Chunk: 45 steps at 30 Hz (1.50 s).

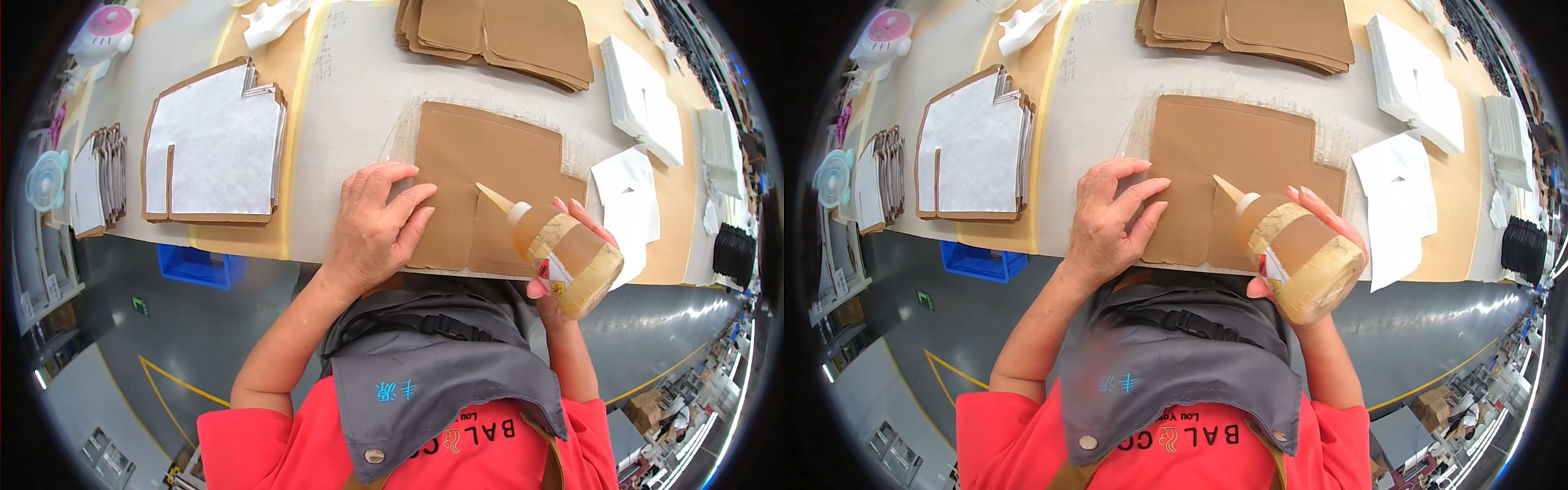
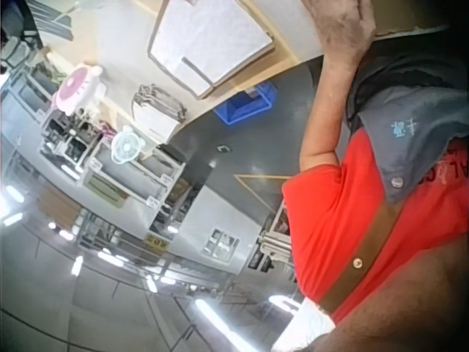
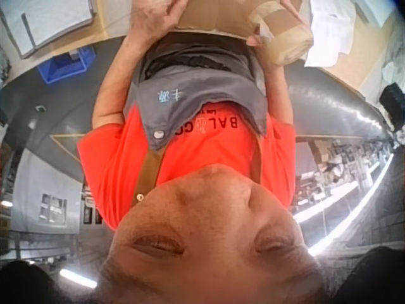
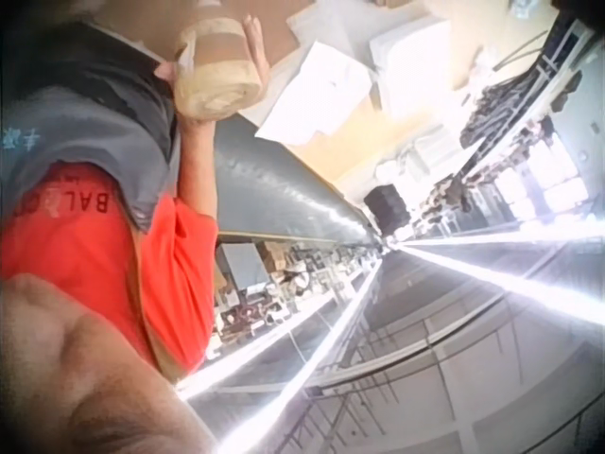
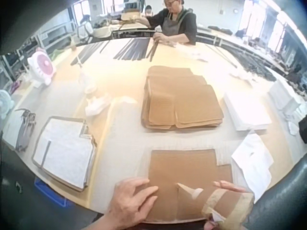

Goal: The person applies glue from a squeeze bottle onto brown cardboard pieces and then places white paper inserts on top. They smooth the paper down and stack the finished units on the table.

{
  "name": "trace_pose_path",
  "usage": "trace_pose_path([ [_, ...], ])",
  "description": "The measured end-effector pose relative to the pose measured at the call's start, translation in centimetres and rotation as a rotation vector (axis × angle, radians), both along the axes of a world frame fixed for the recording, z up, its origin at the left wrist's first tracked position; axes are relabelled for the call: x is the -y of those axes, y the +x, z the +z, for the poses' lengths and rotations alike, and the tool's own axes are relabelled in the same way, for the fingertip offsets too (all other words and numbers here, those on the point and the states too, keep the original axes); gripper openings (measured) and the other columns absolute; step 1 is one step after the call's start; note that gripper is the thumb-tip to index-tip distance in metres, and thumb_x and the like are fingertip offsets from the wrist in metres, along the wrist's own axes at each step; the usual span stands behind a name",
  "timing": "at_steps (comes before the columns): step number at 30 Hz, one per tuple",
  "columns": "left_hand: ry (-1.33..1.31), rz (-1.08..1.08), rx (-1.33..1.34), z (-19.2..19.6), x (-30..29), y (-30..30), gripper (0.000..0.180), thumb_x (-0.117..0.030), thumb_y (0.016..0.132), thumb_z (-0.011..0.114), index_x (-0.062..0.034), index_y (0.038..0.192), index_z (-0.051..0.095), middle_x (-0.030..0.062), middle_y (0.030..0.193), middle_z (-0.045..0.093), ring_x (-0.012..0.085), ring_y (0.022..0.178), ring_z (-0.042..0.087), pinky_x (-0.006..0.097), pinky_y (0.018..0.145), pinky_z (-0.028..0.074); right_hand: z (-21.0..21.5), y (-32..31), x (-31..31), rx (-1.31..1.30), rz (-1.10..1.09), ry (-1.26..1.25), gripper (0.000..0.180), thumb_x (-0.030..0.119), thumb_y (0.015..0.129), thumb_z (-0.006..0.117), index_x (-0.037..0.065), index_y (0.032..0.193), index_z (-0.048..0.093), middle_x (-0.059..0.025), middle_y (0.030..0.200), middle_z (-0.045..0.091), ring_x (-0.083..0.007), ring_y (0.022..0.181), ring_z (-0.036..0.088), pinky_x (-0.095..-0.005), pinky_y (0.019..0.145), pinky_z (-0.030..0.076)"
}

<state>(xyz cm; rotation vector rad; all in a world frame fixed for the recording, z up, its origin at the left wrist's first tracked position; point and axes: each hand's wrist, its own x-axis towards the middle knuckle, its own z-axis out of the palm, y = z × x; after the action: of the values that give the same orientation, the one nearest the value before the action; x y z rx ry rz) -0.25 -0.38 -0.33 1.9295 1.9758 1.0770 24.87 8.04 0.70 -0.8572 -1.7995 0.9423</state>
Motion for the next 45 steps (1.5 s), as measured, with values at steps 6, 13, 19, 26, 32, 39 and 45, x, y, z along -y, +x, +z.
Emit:
trace_pose_path([
  [6,-0.001,-0.009,-0.002,0.1,0.0,0.0,0.025,-0.011,0.082,0.073,-0.0082,0.106,0.069,0.0088,0.117,0.056,0.0284,0.112,0.054,0.042,0.096,0.042,0.7,-0.2,0.4,-0.116,-0.128,-0.166,0.111,0.064,0.061,0.083,0.004,0.139,0.031,-0.0218,0.142,0.047,-0.0390,0.128,0.053,-0.0518,0.106,0.044],
  [13,0.018,-0.015,-0.009,-0.1,0.0,0.0,0.025,-0.010,0.082,0.073,-0.0074,0.106,0.068,0.0087,0.116,0.056,0.0280,0.111,0.054,0.042,0.095,0.041,1.4,-0.2,0.9,-0.261,-0.132,-0.290,0.101,0.053,0.072,0.083,0.005,0.145,0.031,-0.0217,0.144,0.045,-0.0393,0.129,0.051,-0.0533,0.109,0.042],
  [19,0.027,-0.009,-0.014,-0.3,0.1,0.1,0.024,-0.011,0.082,0.073,-0.0076,0.105,0.069,0.0088,0.115,0.056,0.0280,0.111,0.054,0.042,0.096,0.041,1.1,1.6,1.8,-0.214,-0.055,-0.271,0.092,0.050,0.081,0.079,0.006,0.147,0.033,-0.0240,0.145,0.045,-0.0399,0.130,0.050,-0.0551,0.110,0.040],
  [26,0.038,-0.003,-0.037,-0.5,0.1,0.2,0.024,-0.012,0.083,0.073,-0.0079,0.106,0.069,0.0086,0.115,0.057,0.0281,0.111,0.054,0.043,0.096,0.041,1.3,3.0,3.9,-0.165,-0.096,-0.329,0.103,0.061,0.071,0.081,0.006,0.144,0.035,-0.0223,0.142,0.048,-0.0379,0.128,0.052,-0.0543,0.108,0.043],
  [32,0.033,-0.003,-0.049,-0.4,0.2,0.2,0.026,-0.013,0.082,0.073,-0.0083,0.107,0.069,0.0088,0.116,0.057,0.0286,0.111,0.054,0.042,0.096,0.042,0.0,4.8,5.4,-0.136,-0.031,-0.180,0.110,0.066,0.063,0.082,0.008,0.140,0.030,-0.0174,0.137,0.051,-0.0370,0.123,0.055,-0.0539,0.105,0.045],
  [39,0.044,0.001,-0.029,-0.3,0.2,0.1,0.028,-0.011,0.081,0.074,-0.0095,0.109,0.068,0.0086,0.115,0.057,0.0291,0.111,0.054,0.042,0.096,0.042,0.6,7.4,5.7,-0.078,-0.072,-0.112,0.107,0.063,0.062,0.085,0.010,0.138,0.031,-0.0185,0.137,0.051,-0.0374,0.124,0.055,-0.0531,0.103,0.047],
  [45,0.062,0.021,0.029,-0.4,0.1,0.1,0.028,-0.009,0.081,0.074,-0.0092,0.107,0.068,0.0084,0.114,0.057,0.0291,0.107,0.055,0.042,0.094,0.043,3.2,4.5,2.7,-0.505,-0.306,-0.452,0.081,0.063,0.092,0.056,0.011,0.149,0.032,-0.0192,0.153,0.038,-0.0344,0.130,0.053,-0.0406,0.093,0.057],
])
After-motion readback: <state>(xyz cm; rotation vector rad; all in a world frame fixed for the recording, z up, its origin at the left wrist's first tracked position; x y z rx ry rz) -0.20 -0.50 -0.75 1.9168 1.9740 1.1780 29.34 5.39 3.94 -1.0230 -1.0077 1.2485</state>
